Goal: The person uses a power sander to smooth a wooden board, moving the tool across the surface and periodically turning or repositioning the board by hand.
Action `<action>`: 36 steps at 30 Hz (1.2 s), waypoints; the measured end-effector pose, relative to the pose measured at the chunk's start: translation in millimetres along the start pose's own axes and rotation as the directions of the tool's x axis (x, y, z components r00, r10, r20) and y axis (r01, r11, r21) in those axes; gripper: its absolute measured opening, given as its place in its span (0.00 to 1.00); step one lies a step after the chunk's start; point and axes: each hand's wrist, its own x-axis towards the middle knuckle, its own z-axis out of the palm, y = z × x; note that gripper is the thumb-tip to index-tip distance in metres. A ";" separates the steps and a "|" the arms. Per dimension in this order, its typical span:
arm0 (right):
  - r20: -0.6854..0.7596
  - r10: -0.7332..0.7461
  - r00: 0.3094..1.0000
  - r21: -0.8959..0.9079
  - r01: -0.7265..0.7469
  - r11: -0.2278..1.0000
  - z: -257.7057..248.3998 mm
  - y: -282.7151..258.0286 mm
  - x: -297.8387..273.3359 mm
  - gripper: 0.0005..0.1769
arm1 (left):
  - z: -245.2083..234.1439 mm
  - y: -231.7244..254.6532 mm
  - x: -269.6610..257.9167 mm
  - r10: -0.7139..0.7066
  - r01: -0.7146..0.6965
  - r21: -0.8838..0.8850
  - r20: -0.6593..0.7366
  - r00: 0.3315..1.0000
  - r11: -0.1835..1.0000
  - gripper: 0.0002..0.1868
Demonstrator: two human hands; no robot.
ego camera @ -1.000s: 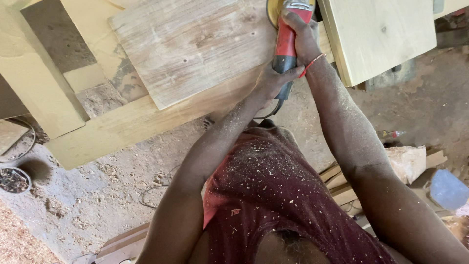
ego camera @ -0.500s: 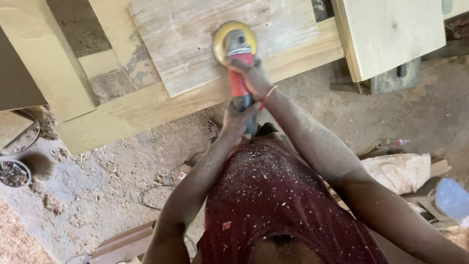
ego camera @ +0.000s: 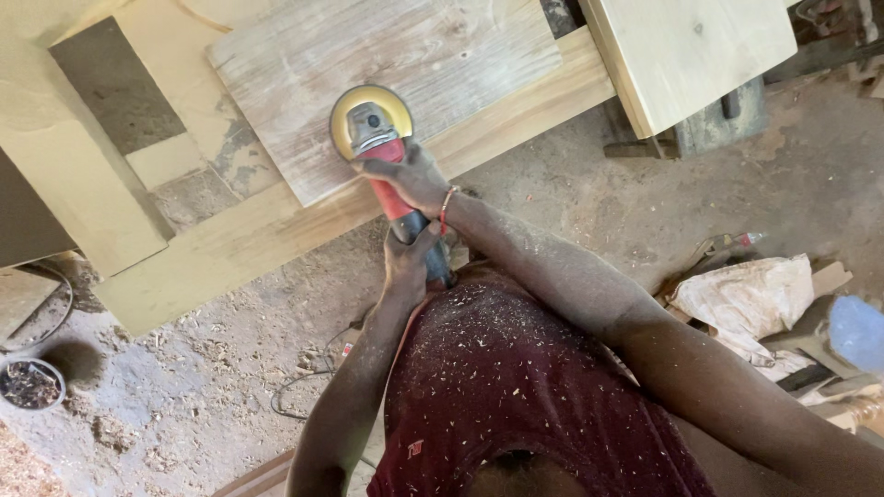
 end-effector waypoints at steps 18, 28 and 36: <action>-0.236 -0.149 0.960 0.259 0.210 0.943 -190.7 -53.4 3.9 0.22 | 150.8 -6.2 107.9 -0.122 0.077 0.422 0.080 0.989 0.904 0.30; -0.037 -0.161 0.986 0.190 0.165 0.968 -159.7 -66.1 47.1 0.29 | 134.3 18.6 113.1 -0.100 0.122 0.222 -0.111 0.989 0.967 0.32; -0.008 -0.225 0.974 0.236 0.221 0.946 -193.8 -71.4 50.9 0.27 | 163.8 18.3 131.7 -0.108 0.135 0.249 -0.117 0.987 0.959 0.32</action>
